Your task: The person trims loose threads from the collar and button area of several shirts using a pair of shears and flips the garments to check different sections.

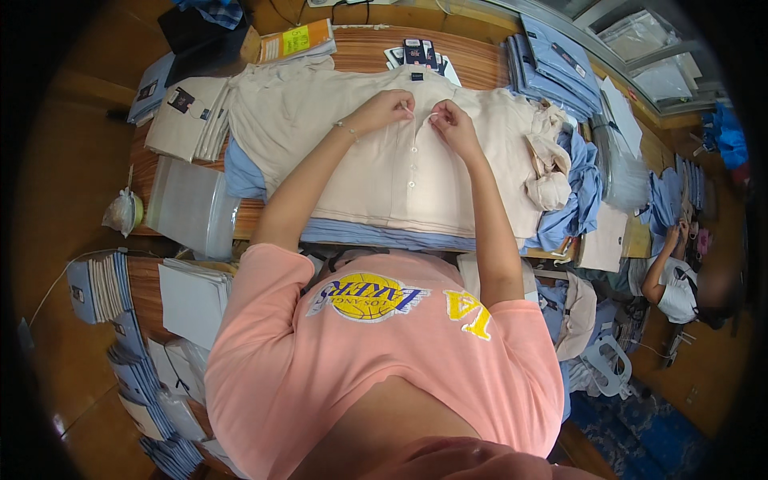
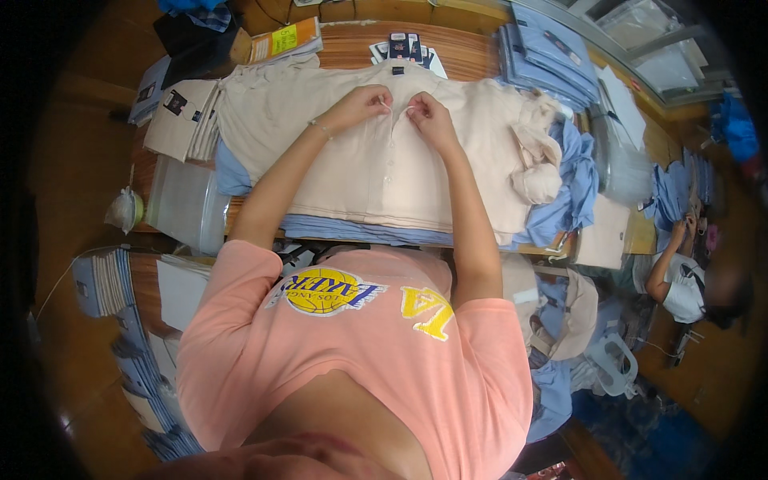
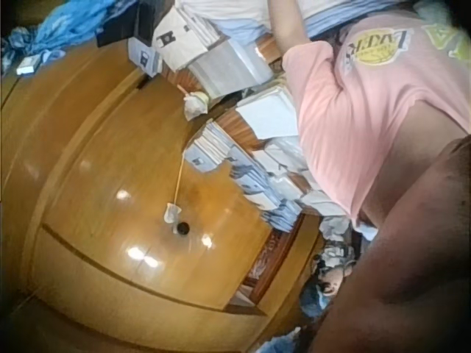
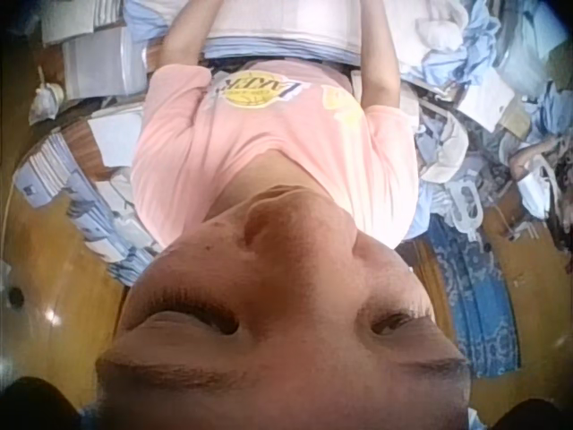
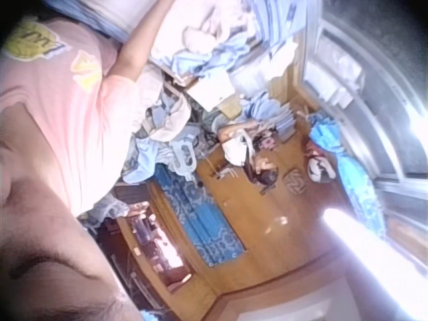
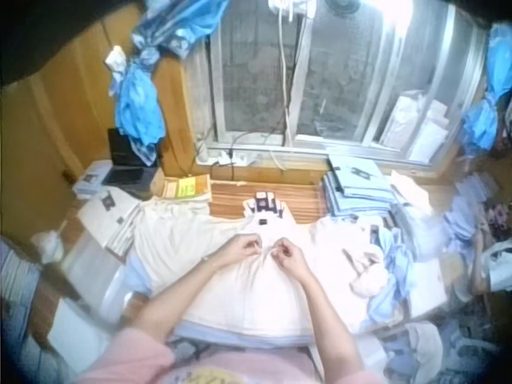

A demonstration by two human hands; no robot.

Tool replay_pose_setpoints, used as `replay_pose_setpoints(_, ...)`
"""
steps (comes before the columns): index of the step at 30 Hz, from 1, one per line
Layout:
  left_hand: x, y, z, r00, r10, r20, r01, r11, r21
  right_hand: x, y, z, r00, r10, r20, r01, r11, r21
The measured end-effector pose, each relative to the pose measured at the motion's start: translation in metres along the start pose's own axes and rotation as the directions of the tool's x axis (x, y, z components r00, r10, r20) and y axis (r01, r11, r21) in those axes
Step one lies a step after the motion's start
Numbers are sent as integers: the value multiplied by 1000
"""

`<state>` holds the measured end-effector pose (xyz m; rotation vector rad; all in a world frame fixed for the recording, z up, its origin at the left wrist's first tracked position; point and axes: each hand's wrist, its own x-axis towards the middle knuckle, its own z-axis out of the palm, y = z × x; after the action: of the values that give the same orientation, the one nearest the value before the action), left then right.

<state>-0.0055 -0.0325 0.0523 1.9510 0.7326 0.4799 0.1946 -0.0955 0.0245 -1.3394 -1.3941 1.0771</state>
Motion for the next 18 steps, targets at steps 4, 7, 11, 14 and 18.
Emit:
replay_pose_setpoints(4, 0, 24, 9, 988, 33, -151, -81, 941, -327, 1, -18, 6, 996, -45, 75, 14, 929, 369)
replay_pose_setpoints(7, 5, 36, 3, 964, 240, -119, -233, 970, 68, -14, -37, 14, 999, 45, -10, -33, 865, 501)
replay_pose_setpoints(11, 9, 52, -6, 943, 331, -30, -314, 916, 248, -38, -52, 26, 977, 73, -201, 55, 822, 567)
replay_pose_setpoints(14, 15, 72, -17, 900, 428, -86, -380, 864, 331, -53, -43, 39, 942, -20, -335, 105, 966, 237)
replay_pose_setpoints(18, 31, 103, -38, 862, 414, -292, -406, 909, 92, -13, -45, 23, 961, -70, -269, 99, 991, 94)
